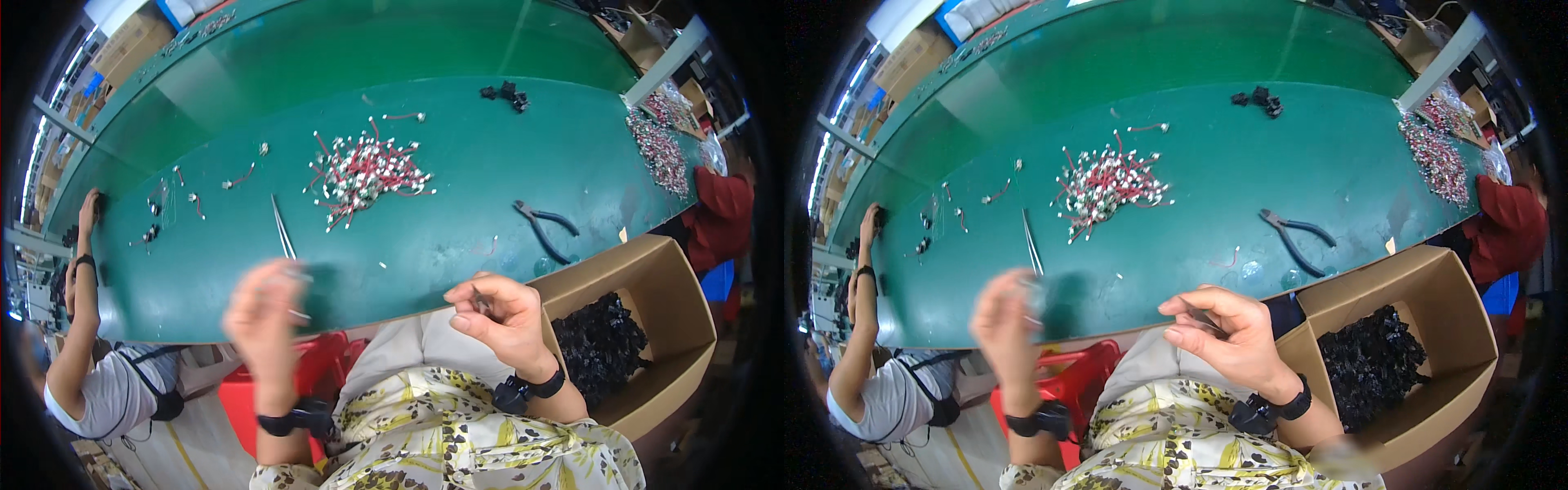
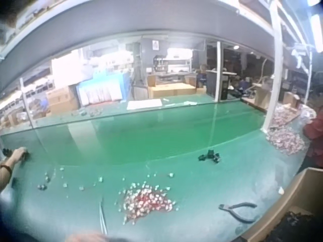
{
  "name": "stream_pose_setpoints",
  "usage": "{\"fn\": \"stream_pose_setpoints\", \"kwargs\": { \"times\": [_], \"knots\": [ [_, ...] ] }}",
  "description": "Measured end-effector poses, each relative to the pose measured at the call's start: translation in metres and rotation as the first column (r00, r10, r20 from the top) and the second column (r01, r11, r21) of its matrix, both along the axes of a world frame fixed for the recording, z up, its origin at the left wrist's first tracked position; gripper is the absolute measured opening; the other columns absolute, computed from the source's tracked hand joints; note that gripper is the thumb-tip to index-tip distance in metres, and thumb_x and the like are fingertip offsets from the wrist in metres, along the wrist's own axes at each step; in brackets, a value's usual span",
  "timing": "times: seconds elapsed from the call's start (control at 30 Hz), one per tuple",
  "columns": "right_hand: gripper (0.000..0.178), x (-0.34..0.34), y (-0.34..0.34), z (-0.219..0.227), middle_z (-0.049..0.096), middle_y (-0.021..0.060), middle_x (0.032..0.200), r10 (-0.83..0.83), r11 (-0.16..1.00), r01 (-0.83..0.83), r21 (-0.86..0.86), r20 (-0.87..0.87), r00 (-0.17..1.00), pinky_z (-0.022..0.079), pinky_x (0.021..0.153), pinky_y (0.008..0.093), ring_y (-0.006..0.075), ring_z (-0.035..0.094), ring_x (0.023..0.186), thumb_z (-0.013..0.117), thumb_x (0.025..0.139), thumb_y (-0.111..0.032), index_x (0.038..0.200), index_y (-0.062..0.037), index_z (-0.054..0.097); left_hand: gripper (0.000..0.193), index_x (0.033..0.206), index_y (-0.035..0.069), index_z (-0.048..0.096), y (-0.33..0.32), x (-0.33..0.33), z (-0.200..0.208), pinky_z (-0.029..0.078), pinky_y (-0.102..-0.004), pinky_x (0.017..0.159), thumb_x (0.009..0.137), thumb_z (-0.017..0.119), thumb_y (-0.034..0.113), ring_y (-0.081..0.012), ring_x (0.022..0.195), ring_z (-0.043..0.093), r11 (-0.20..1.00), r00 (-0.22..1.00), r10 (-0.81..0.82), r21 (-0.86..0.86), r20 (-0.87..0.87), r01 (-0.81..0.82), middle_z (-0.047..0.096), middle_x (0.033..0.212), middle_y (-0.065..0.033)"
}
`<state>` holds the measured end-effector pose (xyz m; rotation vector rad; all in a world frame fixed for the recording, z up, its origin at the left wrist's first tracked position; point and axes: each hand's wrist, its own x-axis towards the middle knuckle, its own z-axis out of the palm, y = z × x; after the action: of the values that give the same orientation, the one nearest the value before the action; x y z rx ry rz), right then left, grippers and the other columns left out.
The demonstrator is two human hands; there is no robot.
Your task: The person sits at a green workbench and uses tweezers to insert small red and white wires into black plastic connectors. They repeatedly pick up a connector, insert a wire, and place the finished unit on the table. A pair of pliers and a pile of loose wires are visible on the table.
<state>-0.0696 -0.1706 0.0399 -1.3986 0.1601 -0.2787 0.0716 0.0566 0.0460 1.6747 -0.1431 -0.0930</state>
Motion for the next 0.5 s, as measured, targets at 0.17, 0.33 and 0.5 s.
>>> {"fn": "stream_pose_setpoints", "kwargs": {
  "times": [0.17,0.33,0.5],
  "knots": [
    [0.028,0.007,-0.003,0.008,0.064,0.0034,0.1,-0.021,0.987,0.024,0.156,-0.025,0.999,0.048,0.076,0.0196,0.006,0.056,0.086,0.074,0.083,0.0,0.109,0.0016,0.065,0.04,0.134,0.006,0.05,0.055,0.045,0.002,0.029,-0.0161,0.047,0.098,0.056,0.021,0.0009,0.058,0.037,0.959,0.936,0.265,0.041,0.233,-0.281,0.057,0.101,0.0024],
    [0.032,0.015,0.015,0.005,0.057,-0.0014,0.089,0.052,0.998,-0.055,-0.043,-0.074,0.996,0.042,0.062,0.0174,0.0032,0.053,0.079,0.077,0.08,0.0,0.11,-0.0006,0.066,0.057,0.137,0.005,0.046,-0.041,-0.017,-0.001,0.041,-0.0255,0.066,0.1,0.044,0.048,-0.0114,0.081,0.049,0.703,0.735,-0.562,-0.688,-0.381,0.181,0.058,0.111,-0.0053],
    [0.041,0.01,0.011,0.0,0.054,-0.0031,0.083,-0.002,0.996,-0.006,-0.087,-0.087,0.996,0.034,0.052,0.0175,0.0023,0.048,0.071,0.081,0.075,-0.004,0.113,-0.0039,0.067,0.063,0.139,0.0,0.041,-0.077,-0.034,0.002,0.044,-0.0302,0.076,0.101,0.039,0.05,-0.0155,0.093,0.052,0.653,0.65,-0.631,-0.743,-0.423,0.15,0.054,0.117,-0.0075]
  ]
}}
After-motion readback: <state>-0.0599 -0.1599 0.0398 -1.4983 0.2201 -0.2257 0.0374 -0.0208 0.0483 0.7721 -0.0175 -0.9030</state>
